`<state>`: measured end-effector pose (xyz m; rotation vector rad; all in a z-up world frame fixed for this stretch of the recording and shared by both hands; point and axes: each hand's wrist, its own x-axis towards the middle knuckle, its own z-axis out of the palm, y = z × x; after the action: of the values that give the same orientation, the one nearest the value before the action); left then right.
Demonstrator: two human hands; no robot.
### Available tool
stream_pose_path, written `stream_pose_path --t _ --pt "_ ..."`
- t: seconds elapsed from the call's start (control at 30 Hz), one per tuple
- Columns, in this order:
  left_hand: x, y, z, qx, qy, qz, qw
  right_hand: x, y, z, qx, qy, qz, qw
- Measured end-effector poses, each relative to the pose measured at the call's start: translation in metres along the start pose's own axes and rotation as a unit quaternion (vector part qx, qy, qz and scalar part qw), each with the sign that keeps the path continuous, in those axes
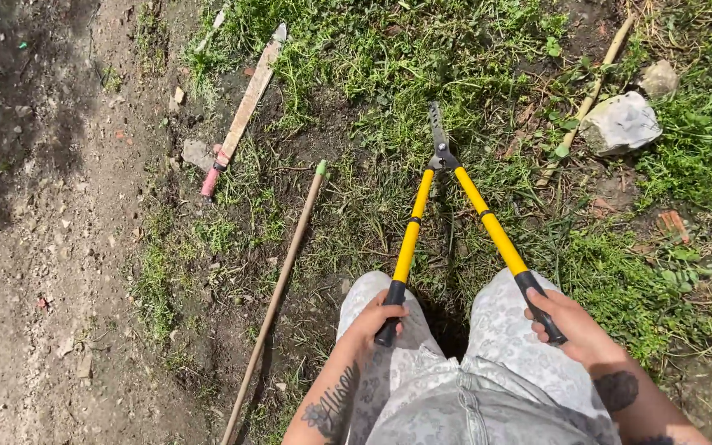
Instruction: Trim weeds with shears and clear debris with a rake.
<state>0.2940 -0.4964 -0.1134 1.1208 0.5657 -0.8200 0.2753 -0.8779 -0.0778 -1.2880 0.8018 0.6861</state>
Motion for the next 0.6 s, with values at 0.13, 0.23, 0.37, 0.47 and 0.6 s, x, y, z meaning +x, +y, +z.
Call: stream_pose_path --t 0.13,0.23,0.37,0.47,0.6 --pt "-0.039 0.036 0.032 -0.020 -0.013 -0.067 0.997 -0.002 -0.015 0.012 0.049 -0.021 -0.006 0.999" --pt "-0.023 0.030 0.053 -0.007 0.016 -0.045 0.999 -0.018 -0.030 0.040 0.022 0.003 0.031 0.999" --pt "-0.013 0.003 0.074 -0.006 0.031 -0.021 0.999 -0.038 -0.043 0.036 -0.003 0.012 -0.006 1.000" --pt "-0.025 0.007 0.092 -0.009 0.020 -0.014 1.000 -0.043 -0.048 0.009 -0.039 0.022 -0.030 0.999" --pt "-0.058 0.020 0.059 -0.024 0.019 -0.057 0.998 -0.051 -0.038 -0.030 -0.102 0.009 -0.008 0.995"
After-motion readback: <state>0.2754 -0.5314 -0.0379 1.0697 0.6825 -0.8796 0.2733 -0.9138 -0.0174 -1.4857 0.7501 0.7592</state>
